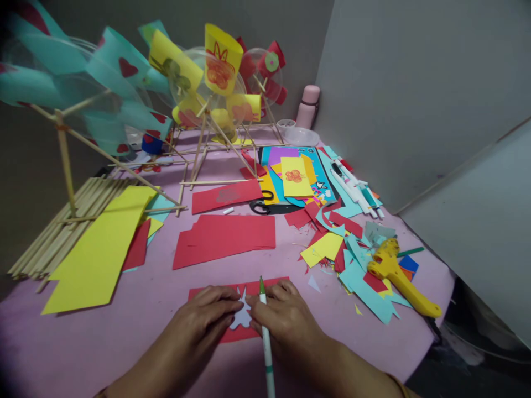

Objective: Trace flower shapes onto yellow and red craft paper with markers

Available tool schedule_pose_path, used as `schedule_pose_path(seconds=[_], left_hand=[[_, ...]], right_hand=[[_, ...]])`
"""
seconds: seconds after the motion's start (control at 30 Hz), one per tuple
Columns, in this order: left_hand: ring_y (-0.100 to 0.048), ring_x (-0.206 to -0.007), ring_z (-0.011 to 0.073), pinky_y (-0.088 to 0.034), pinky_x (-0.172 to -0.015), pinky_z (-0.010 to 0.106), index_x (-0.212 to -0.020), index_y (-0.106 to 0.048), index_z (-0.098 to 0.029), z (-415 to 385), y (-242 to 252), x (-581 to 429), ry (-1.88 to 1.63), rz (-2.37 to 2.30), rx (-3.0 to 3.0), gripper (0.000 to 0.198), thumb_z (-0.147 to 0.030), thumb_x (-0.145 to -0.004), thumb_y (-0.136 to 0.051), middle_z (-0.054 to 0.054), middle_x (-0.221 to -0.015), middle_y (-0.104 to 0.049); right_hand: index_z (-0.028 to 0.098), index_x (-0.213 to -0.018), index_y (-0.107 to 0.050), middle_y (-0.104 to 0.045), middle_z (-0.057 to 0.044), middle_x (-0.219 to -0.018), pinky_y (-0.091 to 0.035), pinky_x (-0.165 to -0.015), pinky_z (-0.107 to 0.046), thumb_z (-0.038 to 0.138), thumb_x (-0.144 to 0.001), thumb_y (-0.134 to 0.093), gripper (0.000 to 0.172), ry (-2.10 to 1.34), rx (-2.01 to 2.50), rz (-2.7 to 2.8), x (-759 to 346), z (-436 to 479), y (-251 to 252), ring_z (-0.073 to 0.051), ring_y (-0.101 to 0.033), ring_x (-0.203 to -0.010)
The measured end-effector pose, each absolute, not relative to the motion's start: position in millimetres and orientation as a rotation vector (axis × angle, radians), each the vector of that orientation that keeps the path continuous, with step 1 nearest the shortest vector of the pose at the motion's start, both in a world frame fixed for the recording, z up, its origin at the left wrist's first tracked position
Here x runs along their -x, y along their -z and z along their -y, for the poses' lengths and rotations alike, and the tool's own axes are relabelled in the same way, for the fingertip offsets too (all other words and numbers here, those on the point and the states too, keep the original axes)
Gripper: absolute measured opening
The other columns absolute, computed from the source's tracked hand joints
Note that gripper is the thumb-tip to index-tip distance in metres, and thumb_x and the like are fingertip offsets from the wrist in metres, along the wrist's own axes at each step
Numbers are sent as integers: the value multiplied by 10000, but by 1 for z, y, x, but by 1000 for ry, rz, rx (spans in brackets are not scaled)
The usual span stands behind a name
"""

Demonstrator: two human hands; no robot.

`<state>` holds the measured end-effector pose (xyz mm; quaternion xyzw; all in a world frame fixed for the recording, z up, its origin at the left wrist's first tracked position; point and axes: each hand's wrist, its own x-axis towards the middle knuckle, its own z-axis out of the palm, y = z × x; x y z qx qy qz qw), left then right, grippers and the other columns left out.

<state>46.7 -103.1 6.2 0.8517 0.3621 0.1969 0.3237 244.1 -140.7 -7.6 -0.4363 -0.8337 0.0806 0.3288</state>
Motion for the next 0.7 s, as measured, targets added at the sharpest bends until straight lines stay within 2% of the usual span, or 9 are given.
schedule_pose_path(seconds=[0.17,0.27,0.37,0.53,0.6,0.7], left_hand=[[-598,-937,173,-523,-789,311,-1050,-639,-236,107,-4,-46,-503,-956,-2376,240,-115,-903,-493,39,-1050,-644],[-617,-931,204,-539,-773,355,-1098,-612,-195,113,0,-46,-525,-933,-2646,312,-79,-917,-387,65,-1068,-663],[-638,-926,227,-548,-763,379,-1093,-603,-127,119,2,-46,-577,-902,-2898,414,7,-865,-285,91,-1058,-685],[-658,-933,224,-561,-786,383,-1076,-609,-107,121,4,-46,-543,-885,-2975,439,46,-807,-297,96,-1055,-696],[-660,-944,226,-571,-781,380,-1106,-602,-106,120,6,-45,-522,-882,-2966,434,35,-814,-312,102,-1077,-692],[-658,-962,228,-577,-778,380,-1131,-599,-127,120,9,-44,-518,-876,-2956,431,10,-840,-313,104,-1111,-682]], right_hand=[[168,-1000,-613,-685,-44,-737,-382,-665,-337,117,-884,-514,161,-269,1136,2189,-246,142,9,-212,-549,-704],[175,-985,-616,-695,-44,-764,-385,-666,-336,106,-881,-512,162,-277,1121,2184,-247,142,10,-210,-549,-707],[176,-1005,-616,-703,-44,-763,-394,-668,-338,117,-895,-501,169,-278,1113,2179,-247,141,11,-208,-555,-708],[172,-1059,-616,-709,-46,-742,-413,-620,-326,118,-890,-510,207,-283,1129,2183,-247,141,9,-209,-579,-693],[186,-1016,-622,-727,-46,-787,-430,-619,-326,113,-882,-516,186,-323,1113,2151,-248,142,7,-205,-590,-689],[208,-938,-617,-740,-70,-946,-482,-698,-344,103,-867,-528,155,-393,1123,1957,-255,144,4,-204,-630,-777]])
